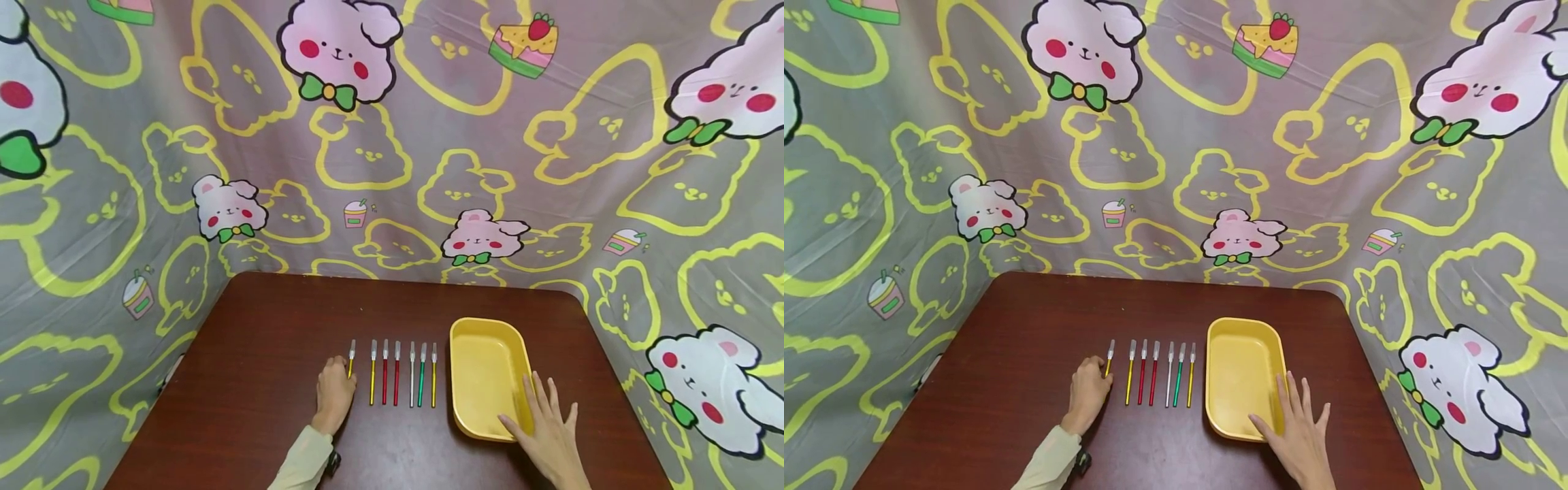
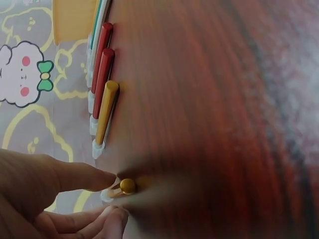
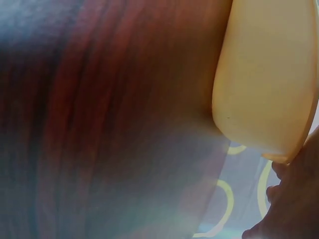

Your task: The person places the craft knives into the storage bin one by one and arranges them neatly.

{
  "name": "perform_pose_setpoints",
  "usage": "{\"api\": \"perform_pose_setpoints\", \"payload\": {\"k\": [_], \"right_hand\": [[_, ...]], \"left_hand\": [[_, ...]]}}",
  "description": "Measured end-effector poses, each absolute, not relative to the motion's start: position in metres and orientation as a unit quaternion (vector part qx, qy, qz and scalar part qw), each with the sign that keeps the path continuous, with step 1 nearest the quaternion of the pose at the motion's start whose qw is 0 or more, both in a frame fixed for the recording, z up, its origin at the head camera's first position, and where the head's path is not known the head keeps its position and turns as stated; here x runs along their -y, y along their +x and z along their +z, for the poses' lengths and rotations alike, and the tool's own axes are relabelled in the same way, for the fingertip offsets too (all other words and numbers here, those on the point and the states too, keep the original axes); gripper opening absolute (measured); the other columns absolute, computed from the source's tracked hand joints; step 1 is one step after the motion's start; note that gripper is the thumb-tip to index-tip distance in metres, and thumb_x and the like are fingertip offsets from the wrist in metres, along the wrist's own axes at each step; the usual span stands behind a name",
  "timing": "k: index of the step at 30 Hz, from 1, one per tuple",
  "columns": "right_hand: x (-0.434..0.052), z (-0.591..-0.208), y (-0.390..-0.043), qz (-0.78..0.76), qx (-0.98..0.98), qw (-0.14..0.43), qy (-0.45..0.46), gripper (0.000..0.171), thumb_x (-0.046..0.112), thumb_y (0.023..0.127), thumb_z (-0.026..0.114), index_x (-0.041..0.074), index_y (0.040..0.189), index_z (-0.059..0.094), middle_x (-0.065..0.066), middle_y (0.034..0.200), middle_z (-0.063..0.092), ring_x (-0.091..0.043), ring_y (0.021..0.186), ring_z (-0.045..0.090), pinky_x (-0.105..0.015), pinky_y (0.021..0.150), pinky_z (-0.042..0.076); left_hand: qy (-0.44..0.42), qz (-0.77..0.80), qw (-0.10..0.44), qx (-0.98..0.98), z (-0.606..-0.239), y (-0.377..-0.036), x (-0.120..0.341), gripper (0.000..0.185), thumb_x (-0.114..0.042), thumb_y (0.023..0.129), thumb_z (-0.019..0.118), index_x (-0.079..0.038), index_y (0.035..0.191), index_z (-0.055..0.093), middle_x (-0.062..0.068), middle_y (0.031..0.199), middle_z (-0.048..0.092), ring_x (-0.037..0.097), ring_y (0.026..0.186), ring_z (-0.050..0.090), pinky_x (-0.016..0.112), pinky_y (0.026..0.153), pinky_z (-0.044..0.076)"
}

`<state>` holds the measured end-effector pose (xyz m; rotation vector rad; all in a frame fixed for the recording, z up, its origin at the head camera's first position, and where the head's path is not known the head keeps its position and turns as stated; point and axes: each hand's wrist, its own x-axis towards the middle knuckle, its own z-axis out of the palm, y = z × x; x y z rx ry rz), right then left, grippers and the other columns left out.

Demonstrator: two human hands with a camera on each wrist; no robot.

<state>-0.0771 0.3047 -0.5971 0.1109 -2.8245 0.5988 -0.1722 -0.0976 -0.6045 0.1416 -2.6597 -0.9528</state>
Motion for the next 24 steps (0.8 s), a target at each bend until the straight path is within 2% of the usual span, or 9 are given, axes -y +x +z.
{"api": "perform_pose_setpoints", "payload": {"k": [8,12,21,24], "right_hand": [[-0.3034,-0.598,-0.0768,0.211,0.968,0.131,0.041,0.096,0.055,0.094,0.072,0.013,0.168,0.026,-0.009,0.176,0.017,-0.046,0.158,0.015,-0.088,0.108,0.004],[-0.3033,-0.5976,-0.0776,0.205,0.97,0.128,0.038,0.096,0.056,0.095,0.071,0.014,0.168,0.026,-0.01,0.176,0.018,-0.049,0.155,0.02,-0.088,0.108,0.005],[-0.3037,-0.598,-0.0769,0.206,0.97,0.128,0.035,0.096,0.056,0.095,0.07,0.016,0.169,0.025,-0.009,0.176,0.018,-0.05,0.154,0.022,-0.088,0.107,0.006],[-0.3039,-0.5992,-0.0766,0.207,0.969,0.133,0.037,0.095,0.055,0.095,0.07,0.016,0.169,0.025,-0.008,0.176,0.018,-0.049,0.155,0.021,-0.088,0.107,0.006]], "left_hand": [[0.036,-0.323,0.169,0.93,-0.6034,-0.1722,0.0959,0.019,0.009,0.077,0.081,0.01,0.093,0.071,0.019,0.082,0.066,0.047,0.073,0.07,0.053,0.059,0.057],[0.034,-0.316,0.168,0.933,-0.6031,-0.1727,0.0949,0.015,0.01,0.077,0.078,0.01,0.092,0.073,0.019,0.079,0.065,0.047,0.071,0.07,0.053,0.057,0.057],[0.039,-0.305,0.176,0.935,-0.6024,-0.1754,0.0953,0.018,0.009,0.072,0.074,0.006,0.09,0.078,0.018,0.078,0.069,0.047,0.067,0.07,0.054,0.055,0.053],[0.042,-0.329,0.175,0.927,-0.6031,-0.1757,0.0965,0.02,0.008,0.073,0.076,0.005,0.092,0.08,0.018,0.079,0.073,0.042,0.065,0.071,0.052,0.054,0.054]]}}
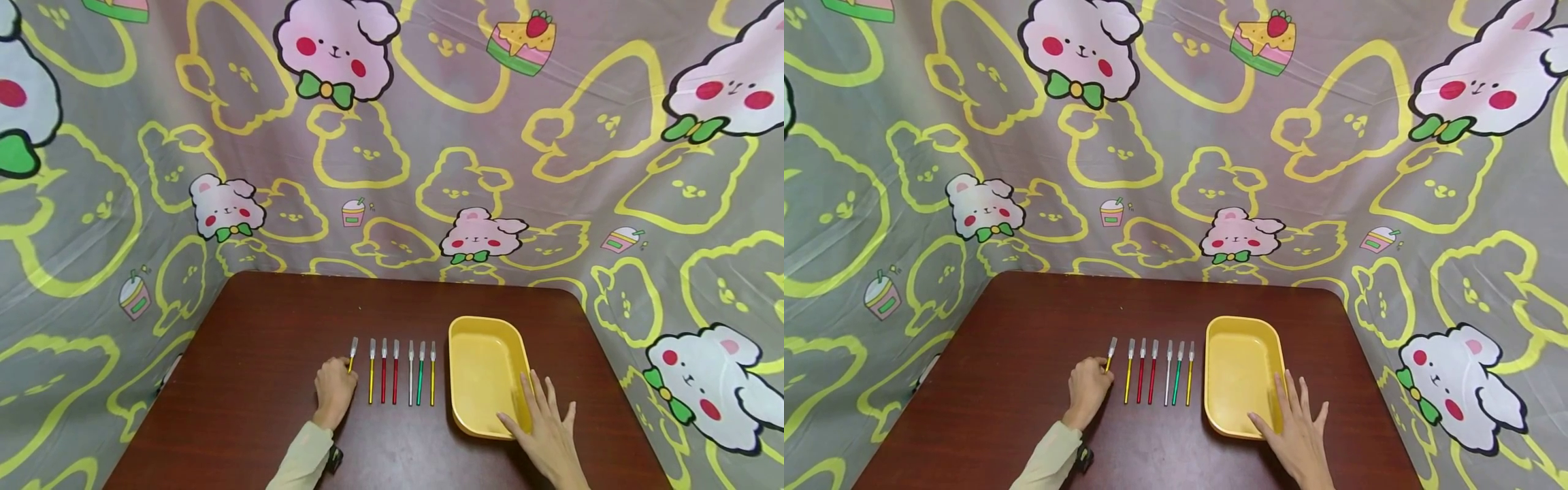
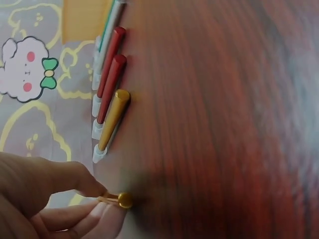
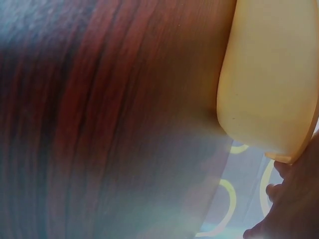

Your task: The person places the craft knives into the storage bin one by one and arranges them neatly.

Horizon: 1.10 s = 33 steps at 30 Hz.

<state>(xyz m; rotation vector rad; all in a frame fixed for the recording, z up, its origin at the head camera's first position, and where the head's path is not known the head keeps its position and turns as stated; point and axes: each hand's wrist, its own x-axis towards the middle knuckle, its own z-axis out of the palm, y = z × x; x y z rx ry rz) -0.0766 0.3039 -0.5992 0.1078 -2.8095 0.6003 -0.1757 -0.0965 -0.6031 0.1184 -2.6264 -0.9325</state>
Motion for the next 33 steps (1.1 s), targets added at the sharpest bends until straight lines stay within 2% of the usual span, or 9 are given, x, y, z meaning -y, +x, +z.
{"api": "perform_pose_setpoints", "payload": {"k": [5,11,13,16,21,24,27,31,33], "right_hand": [[-0.304,-0.6,-0.078,0.205,0.968,0.138,0.04,0.094,0.055,0.095,0.07,0.016,0.169,0.026,-0.007,0.176,0.018,-0.049,0.154,0.022,-0.089,0.107,0.007],[-0.302,-0.601,-0.077,0.21,0.967,0.141,0.042,0.097,0.056,0.092,0.073,0.016,0.168,0.027,-0.006,0.177,0.017,-0.049,0.154,0.022,-0.089,0.107,0.007],[-0.302,-0.601,-0.078,0.211,0.966,0.146,0.044,0.1,0.056,0.09,0.075,0.015,0.168,0.029,-0.005,0.177,0.017,-0.047,0.155,0.021,-0.088,0.107,0.007],[-0.301,-0.602,-0.078,0.208,0.965,0.154,0.045,0.105,0.058,0.086,0.078,0.013,0.167,0.029,-0.006,0.176,0.019,-0.044,0.156,0.02,-0.087,0.108,0.008],[-0.301,-0.602,-0.078,0.202,0.966,0.154,0.042,0.112,0.061,0.083,0.079,0.011,0.168,0.025,-0.01,0.174,0.025,-0.044,0.155,0.022,-0.086,0.109,0.009],[-0.302,-0.601,-0.078,0.197,0.968,0.15,0.039,0.116,0.063,0.082,0.079,0.01,0.168,0.023,-0.014,0.172,0.028,-0.045,0.154,0.024,-0.086,0.109,0.009],[-0.303,-0.601,-0.078,0.194,0.969,0.149,0.038,0.12,0.064,0.08,0.08,0.008,0.169,0.022,-0.019,0.169,0.032,-0.046,0.153,0.026,-0.085,0.109,0.01],[-0.305,-0.602,-0.078,0.194,0.967,0.157,0.044,0.123,0.064,0.077,0.081,0.005,0.168,0.022,-0.023,0.165,0.036,-0.045,0.154,0.025,-0.084,0.11,0.01],[-0.306,-0.603,-0.078,0.192,0.966,0.164,0.05,0.124,0.064,0.076,0.082,0.004,0.167,0.023,-0.024,0.165,0.036,-0.044,0.154,0.024,-0.083,0.111,0.012]], "left_hand": [[0.053,-0.386,0.167,0.906,-0.602,-0.176,0.099,0.023,0.006,0.074,0.078,0.005,0.096,0.081,0.009,0.075,0.075,0.026,0.061,0.07,0.047,0.056,0.056],[0.068,-0.427,0.141,0.891,-0.594,-0.177,0.099,0.02,0.0,0.075,0.08,0.002,0.095,0.082,0.001,0.071,0.074,0.019,0.065,0.071,0.046,0.068,0.059],[0.075,-0.442,0.126,0.885,-0.591,-0.177,0.098,0.021,-0.001,0.075,0.079,0.001,0.095,0.083,0.0,0.069,0.074,0.016,0.059,0.069,0.042,0.068,0.059],[0.081,-0.473,0.099,0.872,-0.587,-0.176,0.094,0.022,0.0,0.075,0.076,0.002,0.097,0.082,0.001,0.07,0.075,0.011,0.049,0.065,0.035,0.061,0.058],[0.083,-0.541,0.067,0.834,-0.581,-0.175,0.083,0.024,0.006,0.077,0.074,0.008,0.1,0.08,0.01,0.075,0.077,0.013,0.046,0.066,0.031,0.049,0.057],[0.073,-0.578,0.055,0.811,-0.577,-0.175,0.074,0.025,0.007,0.077,0.075,0.011,0.102,0.078,0.014,0.078,0.077,0.017,0.049,0.069,0.034,0.05,0.059],[0.056,-0.605,0.041,0.793,-0.572,-0.175,0.064,0.024,0.008,0.078,0.075,0.013,0.102,0.077,0.017,0.079,0.077,0.015,0.049,0.068,0.036,0.051,0.06],[0.039,-0.629,0.019,0.776,-0.564,-0.174,0.049,0.025,0.008,0.079,0.075,0.013,0.103,0.077,0.016,0.079,0.076,0.01,0.048,0.066,0.036,0.051,0.06],[0.027,-0.634,0.011,0.773,-0.56,-0.173,0.043,0.026,0.007,0.079,0.075,0.013,0.103,0.077,0.015,0.078,0.076,0.013,0.048,0.067,0.04,0.052,0.061]]}}
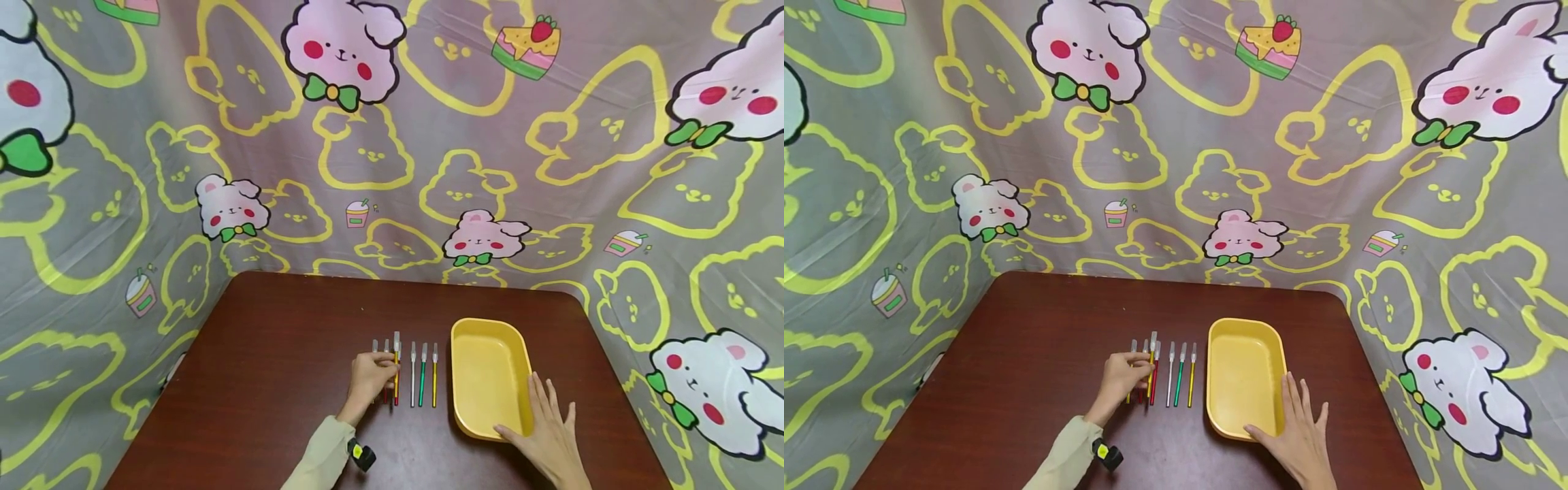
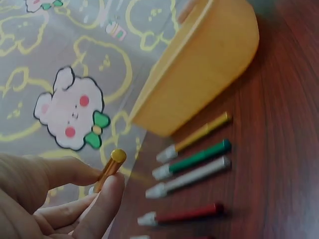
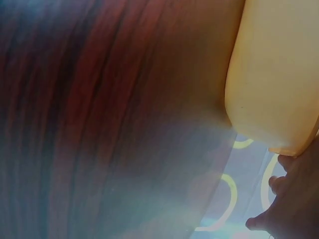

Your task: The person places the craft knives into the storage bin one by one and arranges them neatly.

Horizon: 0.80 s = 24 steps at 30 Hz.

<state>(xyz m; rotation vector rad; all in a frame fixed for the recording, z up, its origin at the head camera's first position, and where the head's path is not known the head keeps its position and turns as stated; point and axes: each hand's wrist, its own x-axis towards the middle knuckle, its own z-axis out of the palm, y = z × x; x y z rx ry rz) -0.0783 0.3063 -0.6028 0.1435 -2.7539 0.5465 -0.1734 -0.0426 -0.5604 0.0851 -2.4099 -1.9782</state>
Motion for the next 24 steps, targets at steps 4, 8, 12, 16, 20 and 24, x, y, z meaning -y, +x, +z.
{"api": "perform_pose_setpoints", "payload": {"k": [4,8,12,16,20,24], "right_hand": [[-0.307,-0.603,-0.077,0.186,0.966,0.171,0.059,0.126,0.066,0.074,0.082,0.004,0.167,0.024,-0.02,0.167,0.035,-0.04,0.156,0.023,-0.081,0.112,0.013],[-0.307,-0.604,-0.078,0.186,0.965,0.174,0.062,0.127,0.067,0.074,0.082,0.003,0.167,0.025,-0.018,0.169,0.033,-0.037,0.158,0.02,-0.081,0.113,0.014],[-0.307,-0.606,-0.079,0.185,0.964,0.181,0.063,0.126,0.067,0.073,0.082,0.004,0.167,0.025,-0.018,0.168,0.034,-0.04,0.156,0.024,-0.081,0.111,0.016],[-0.307,-0.606,-0.079,0.187,0.963,0.184,0.065,0.126,0.066,0.074,0.082,0.005,0.167,0.025,-0.015,0.171,0.03,-0.041,0.155,0.025,-0.081,0.112,0.014],[-0.308,-0.606,-0.079,0.186,0.962,0.189,0.069,0.125,0.066,0.074,0.082,0.004,0.167,0.026,-0.009,0.174,0.024,-0.042,0.154,0.026,-0.082,0.111,0.016],[-0.309,-0.607,-0.078,0.182,0.962,0.19,0.07,0.123,0.066,0.075,0.082,0.004,0.166,0.027,-0.007,0.176,0.022,-0.044,0.152,0.028,-0.083,0.109,0.018]], "left_hand": [[0.012,-0.636,-0.009,0.772,-0.553,-0.173,0.029,0.026,0.006,0.079,0.075,0.011,0.105,0.078,0.011,0.077,0.076,0.014,0.047,0.068,0.047,0.055,0.061],[0.007,-0.644,-0.025,0.765,-0.545,-0.174,0.012,0.027,0.005,0.08,0.074,0.01,0.106,0.077,0.009,0.078,0.076,0.011,0.048,0.066,0.045,0.056,0.062],[-0.004,-0.657,-0.026,0.754,-0.536,-0.174,-0.007,0.026,0.006,0.08,0.073,0.012,0.105,0.077,0.008,0.077,0.075,0.012,0.048,0.066,0.04,0.053,0.061],[-0.016,-0.659,-0.026,0.752,-0.533,-0.174,-0.026,0.024,0.008,0.08,0.074,0.013,0.103,0.077,0.005,0.073,0.072,0.021,0.049,0.069,0.042,0.053,0.061],[-0.022,-0.657,-0.026,0.753,-0.534,-0.174,-0.045,0.022,0.009,0.079,0.072,0.012,0.1,0.078,0.0,0.069,0.069,0.021,0.048,0.069,0.045,0.054,0.061],[-0.022,-0.662,-0.034,0.748,-0.534,-0.171,-0.063,0.024,0.011,0.078,0.069,0.011,0.1,0.077,-0.002,0.068,0.067,0.009,0.046,0.063,0.041,0.052,0.061]]}}
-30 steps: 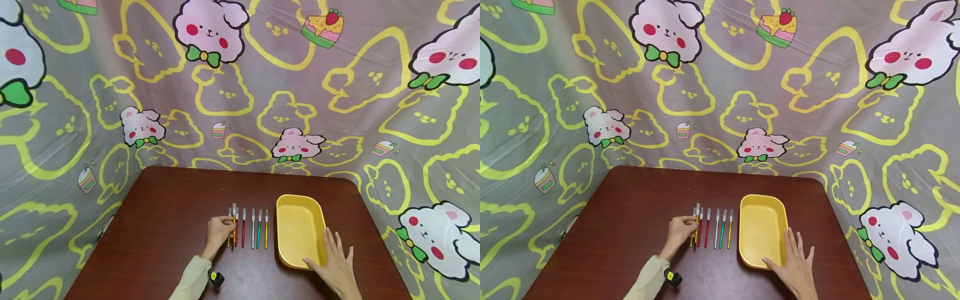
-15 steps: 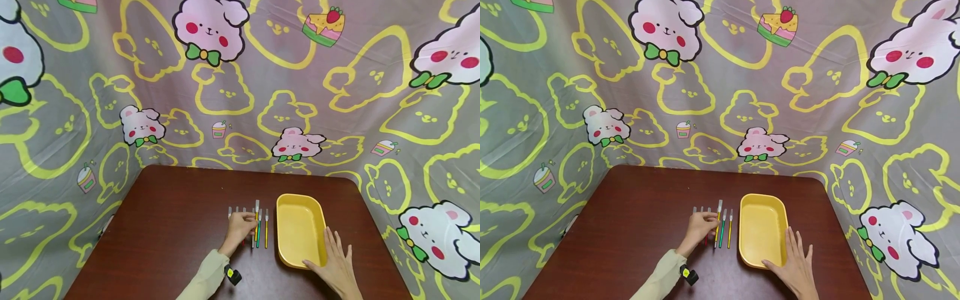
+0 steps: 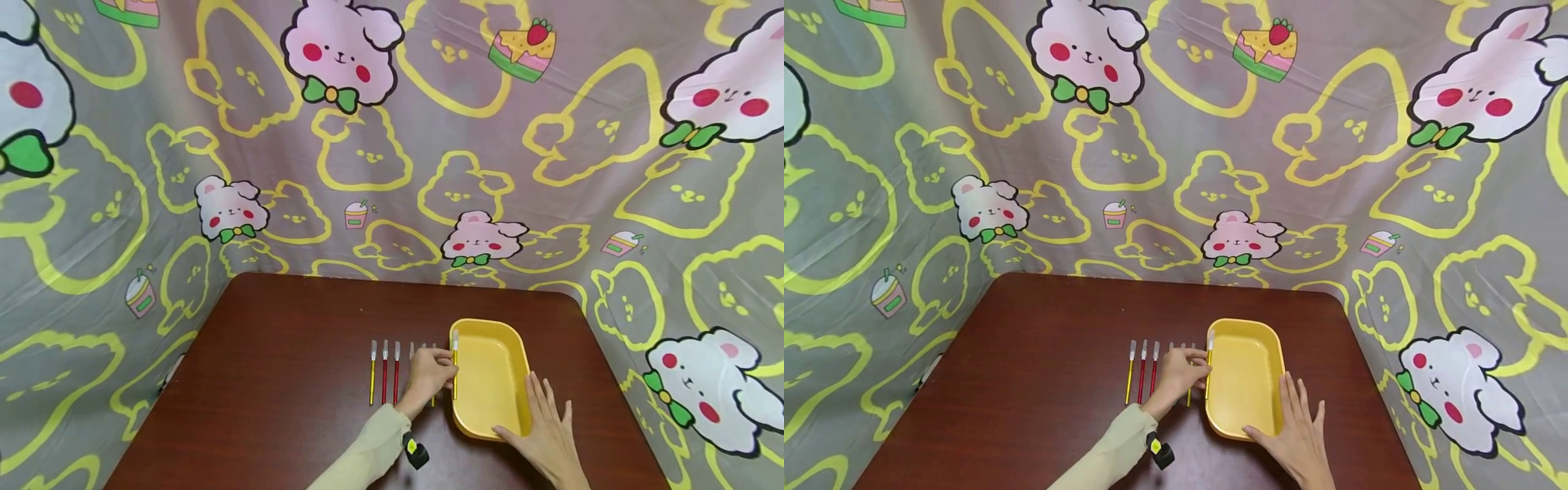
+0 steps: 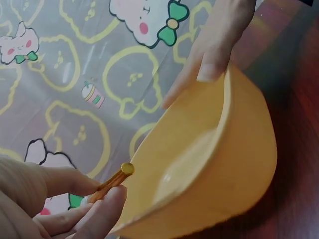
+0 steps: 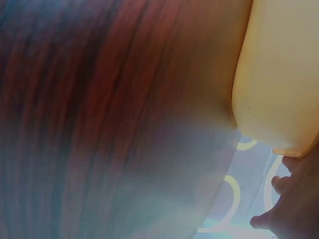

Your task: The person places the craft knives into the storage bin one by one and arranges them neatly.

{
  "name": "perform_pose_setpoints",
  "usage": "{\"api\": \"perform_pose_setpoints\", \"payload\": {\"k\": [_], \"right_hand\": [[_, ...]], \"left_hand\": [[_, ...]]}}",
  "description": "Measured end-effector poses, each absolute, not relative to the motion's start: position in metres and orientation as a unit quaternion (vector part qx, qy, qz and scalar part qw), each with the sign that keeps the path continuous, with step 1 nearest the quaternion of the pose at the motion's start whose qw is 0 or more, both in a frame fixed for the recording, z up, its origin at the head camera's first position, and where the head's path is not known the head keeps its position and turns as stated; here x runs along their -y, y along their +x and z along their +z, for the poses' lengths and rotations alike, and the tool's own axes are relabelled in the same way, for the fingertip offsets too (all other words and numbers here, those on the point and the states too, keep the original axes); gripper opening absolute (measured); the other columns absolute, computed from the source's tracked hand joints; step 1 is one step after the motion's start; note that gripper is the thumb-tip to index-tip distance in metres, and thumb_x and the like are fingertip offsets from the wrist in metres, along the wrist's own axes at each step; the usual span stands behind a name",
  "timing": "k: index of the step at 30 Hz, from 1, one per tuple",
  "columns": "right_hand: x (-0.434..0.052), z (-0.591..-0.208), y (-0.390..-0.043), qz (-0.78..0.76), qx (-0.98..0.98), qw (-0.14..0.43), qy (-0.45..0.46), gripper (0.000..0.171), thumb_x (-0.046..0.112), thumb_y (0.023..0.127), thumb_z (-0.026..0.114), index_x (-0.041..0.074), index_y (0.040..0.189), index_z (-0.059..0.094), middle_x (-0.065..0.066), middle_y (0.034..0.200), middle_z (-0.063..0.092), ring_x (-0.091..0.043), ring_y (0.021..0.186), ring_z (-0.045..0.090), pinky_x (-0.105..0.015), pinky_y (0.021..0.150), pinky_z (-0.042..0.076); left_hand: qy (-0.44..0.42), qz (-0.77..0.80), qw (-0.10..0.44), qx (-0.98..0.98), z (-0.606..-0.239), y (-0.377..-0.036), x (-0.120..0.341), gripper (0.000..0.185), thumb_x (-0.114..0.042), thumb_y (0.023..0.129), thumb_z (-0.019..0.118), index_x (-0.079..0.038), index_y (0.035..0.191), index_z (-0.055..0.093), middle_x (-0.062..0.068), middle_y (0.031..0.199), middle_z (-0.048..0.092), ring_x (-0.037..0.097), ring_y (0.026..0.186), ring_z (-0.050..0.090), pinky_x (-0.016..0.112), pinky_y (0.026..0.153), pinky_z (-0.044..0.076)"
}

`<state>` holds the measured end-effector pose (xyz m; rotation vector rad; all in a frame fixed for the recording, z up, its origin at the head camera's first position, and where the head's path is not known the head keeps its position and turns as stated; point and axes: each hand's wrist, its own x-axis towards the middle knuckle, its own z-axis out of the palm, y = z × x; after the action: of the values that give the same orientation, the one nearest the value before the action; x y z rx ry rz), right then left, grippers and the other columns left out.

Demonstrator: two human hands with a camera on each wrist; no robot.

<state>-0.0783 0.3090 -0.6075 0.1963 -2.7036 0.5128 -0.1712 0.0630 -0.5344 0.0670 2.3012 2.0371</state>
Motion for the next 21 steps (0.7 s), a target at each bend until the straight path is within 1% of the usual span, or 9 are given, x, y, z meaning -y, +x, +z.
{"api": "perform_pose_setpoints", "payload": {"k": [2,4,7,10,12,15,18,19,21], "right_hand": [[-0.308,-0.608,-0.078,0.182,0.963,0.189,0.069,0.123,0.066,0.075,0.082,0.003,0.166,0.027,-0.008,0.175,0.023,-0.043,0.153,0.027,-0.082,0.109,0.018],[-0.308,-0.608,-0.078,0.182,0.963,0.187,0.067,0.123,0.065,0.075,0.082,0.003,0.166,0.027,-0.012,0.173,0.027,-0.042,0.154,0.026,-0.082,0.11,0.017],[-0.307,-0.607,-0.077,0.181,0.964,0.182,0.063,0.123,0.065,0.075,0.082,0.003,0.166,0.027,-0.018,0.169,0.033,-0.042,0.155,0.025,-0.082,0.11,0.016],[-0.306,-0.605,-0.078,0.182,0.966,0.175,0.061,0.123,0.065,0.076,0.082,0.003,0.166,0.026,-0.019,0.168,0.034,-0.044,0.153,0.027,-0.082,0.11,0.017],[-0.305,-0.604,-0.078,0.179,0.966,0.176,0.061,0.123,0.064,0.075,0.082,0.002,0.166,0.027,-0.019,0.168,0.033,-0.045,0.152,0.029,-0.083,0.108,0.018],[-0.306,-0.604,-0.077,0.173,0.967,0.178,0.059,0.123,0.065,0.075,0.082,0.002,0.166,0.027,-0.017,0.169,0.032,-0.045,0.15,0.03,-0.083,0.107,0.019],[-0.306,-0.604,-0.077,0.167,0.969,0.173,0.054,0.124,0.065,0.075,0.082,0.002,0.166,0.026,-0.013,0.174,0.024,-0.045,0.151,0.03,-0.083,0.107,0.019],[-0.306,-0.604,-0.077,0.167,0.97,0.17,0.053,0.125,0.066,0.075,0.082,0.003,0.167,0.024,-0.01,0.176,0.02,-0.045,0.151,0.029,-0.083,0.108,0.019],[-0.306,-0.604,-0.077,0.167,0.97,0.169,0.052,0.125,0.065,0.076,0.082,0.003,0.167,0.024,-0.007,0.177,0.017,-0.045,0.151,0.029,-0.083,0.107,0.019]], "left_hand": [[0.023,0.666,0.042,-0.745,-0.535,-0.169,-0.071,0.024,0.012,0.078,0.07,0.011,0.1,0.077,0.0,0.069,0.068,0.006,0.046,0.062,0.038,0.05,0.06],[0.017,0.664,0.052,-0.745,-0.535,-0.168,-0.08,0.023,0.013,0.078,0.071,0.011,0.099,0.077,0.002,0.069,0.069,0.008,0.045,0.062,0.037,0.05,0.06],[0.012,0.658,0.059,-0.751,-0.536,-0.163,-0.094,0.021,0.014,0.078,0.073,0.009,0.098,0.077,0.002,0.068,0.07,0.013,0.043,0.064,0.039,0.05,0.06],[0.006,0.654,0.063,-0.754,-0.539,-0.159,-0.108,0.02,0.015,0.078,0.075,0.008,0.097,0.078,0.001,0.066,0.069,0.016,0.043,0.065,0.041,0.05,0.06],[0.003,0.652,0.059,-0.756,-0.541,-0.157,-0.117,0.02,0.015,0.078,0.076,0.007,0.097,0.078,0.0,0.065,0.069,0.017,0.043,0.065,0.039,0.049,0.06],[-0.002,0.646,0.051,-0.762,-0.546,-0.155,-0.132,0.02,0.016,0.076,0.077,0.004,0.093,0.079,-0.002,0.062,0.068,0.017,0.042,0.065,0.032,0.044,0.056],[-0.007,0.644,0.048,-0.763,-0.55,-0.153,-0.145,0.02,0.016,0.074,0.078,0.002,0.088,0.078,-0.004,0.058,0.067,0.018,0.04,0.064,0.026,0.04,0.052],[-0.007,0.642,0.047,-0.765,-0.552,-0.152,-0.148,0.02,0.016,0.074,0.078,0.001,0.087,0.078,-0.005,0.058,0.066,0.017,0.04,0.064,0.025,0.039,0.05],[-0.003,0.637,0.04,-0.77,-0.555,-0.152,-0.154,0.02,0.016,0.073,0.078,0.001,0.086,0.078,-0.006,0.057,0.066,0.015,0.038,0.062,0.023,0.038,0.049]]}}
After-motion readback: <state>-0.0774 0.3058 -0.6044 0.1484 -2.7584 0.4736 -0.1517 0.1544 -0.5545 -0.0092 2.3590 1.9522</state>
